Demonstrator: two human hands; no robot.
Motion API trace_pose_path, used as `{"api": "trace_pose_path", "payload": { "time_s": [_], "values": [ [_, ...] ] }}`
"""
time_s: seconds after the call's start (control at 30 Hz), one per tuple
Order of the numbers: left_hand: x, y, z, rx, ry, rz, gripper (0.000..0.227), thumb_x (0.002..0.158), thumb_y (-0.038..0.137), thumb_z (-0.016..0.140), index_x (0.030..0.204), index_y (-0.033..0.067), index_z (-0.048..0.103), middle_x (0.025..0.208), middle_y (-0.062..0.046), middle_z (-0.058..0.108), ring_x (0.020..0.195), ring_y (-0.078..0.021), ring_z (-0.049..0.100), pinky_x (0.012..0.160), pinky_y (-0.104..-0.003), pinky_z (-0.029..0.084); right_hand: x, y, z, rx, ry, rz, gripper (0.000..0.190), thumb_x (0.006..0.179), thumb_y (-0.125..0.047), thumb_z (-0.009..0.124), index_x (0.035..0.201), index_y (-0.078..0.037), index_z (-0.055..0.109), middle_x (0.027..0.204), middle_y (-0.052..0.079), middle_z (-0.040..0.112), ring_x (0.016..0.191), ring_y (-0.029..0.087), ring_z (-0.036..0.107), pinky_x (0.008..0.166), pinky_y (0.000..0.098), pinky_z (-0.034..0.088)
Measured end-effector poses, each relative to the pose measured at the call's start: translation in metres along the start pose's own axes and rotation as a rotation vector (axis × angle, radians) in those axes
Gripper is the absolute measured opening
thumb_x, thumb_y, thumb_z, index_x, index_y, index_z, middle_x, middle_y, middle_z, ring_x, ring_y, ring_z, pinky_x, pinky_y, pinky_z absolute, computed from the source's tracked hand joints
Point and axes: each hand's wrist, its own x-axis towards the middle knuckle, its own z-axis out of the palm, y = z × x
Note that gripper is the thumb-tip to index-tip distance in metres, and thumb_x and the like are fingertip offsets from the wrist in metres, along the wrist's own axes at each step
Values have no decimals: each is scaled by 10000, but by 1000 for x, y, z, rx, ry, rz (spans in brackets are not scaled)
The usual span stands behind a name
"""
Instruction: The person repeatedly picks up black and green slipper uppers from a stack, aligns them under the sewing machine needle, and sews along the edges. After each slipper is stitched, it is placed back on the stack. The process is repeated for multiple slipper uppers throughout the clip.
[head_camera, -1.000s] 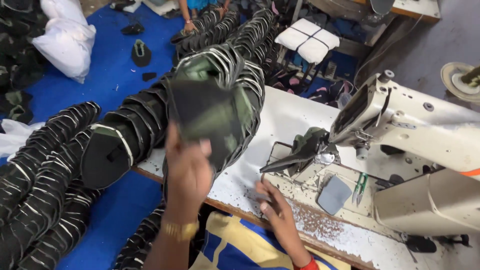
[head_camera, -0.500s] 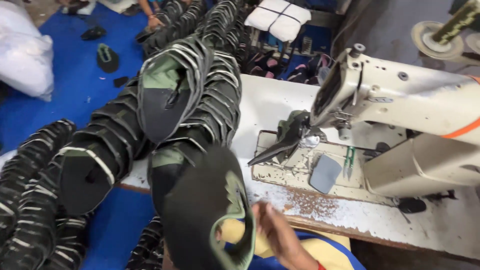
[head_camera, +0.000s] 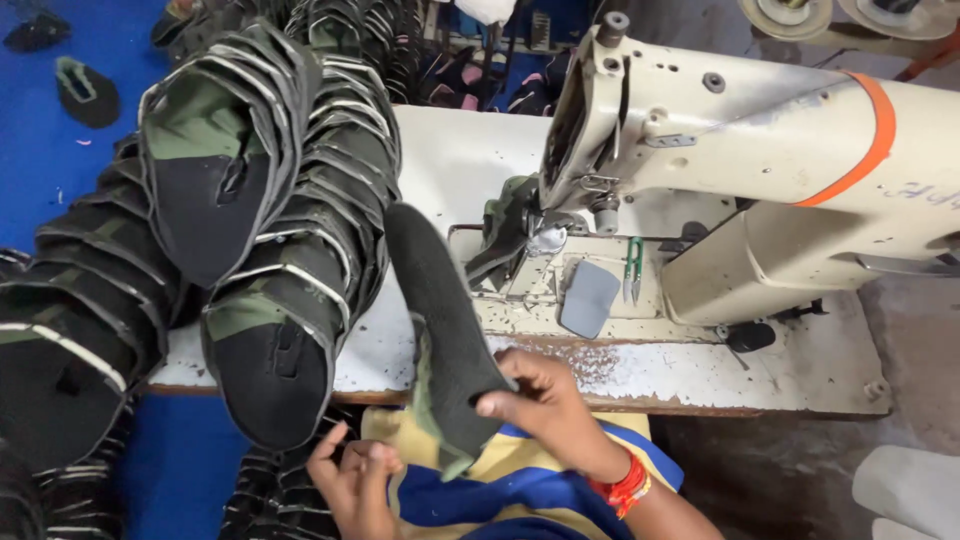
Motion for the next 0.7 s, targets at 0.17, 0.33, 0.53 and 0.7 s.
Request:
{"api": "trace_pose_path", "payload": {
  "time_s": [0.17,0.33,0.53,0.7],
  "values": [
    [99,173,89,140,-256,-20,1025,854,247,806,1596,-30,156,1270,-274,639,1193,-377,650,1010,-440,464,18,2,-19,-112,292,-56,106,903,-18,757,937,-6,657,839,-6,687,773,57,589,709,255,494],
    [153,186,141,10,-350,56,856,934,214,735,1592,14,226,1416,-285,569,1258,-359,639,1009,-403,507,38,-20,-23,179,403,-9,92,946,-85,658,1000,-15,681,869,3,705,773,63,610,727,254,507],
    [187,165,176,1,-400,-87,701,912,110,707,1561,109,440,1187,-189,753,982,-212,744,873,-329,581,63,1,-73,-37,485,-67,125,987,-96,649,1004,11,711,889,-15,713,795,43,597,754,231,491],
    [196,154,180,-102,-391,58,683,937,51,696,1562,70,420,1328,-194,701,1117,-173,705,949,-325,558,71,4,-77,-100,550,-98,95,966,-74,691,993,9,729,825,-38,670,729,24,533,666,211,431]
  ]
}}
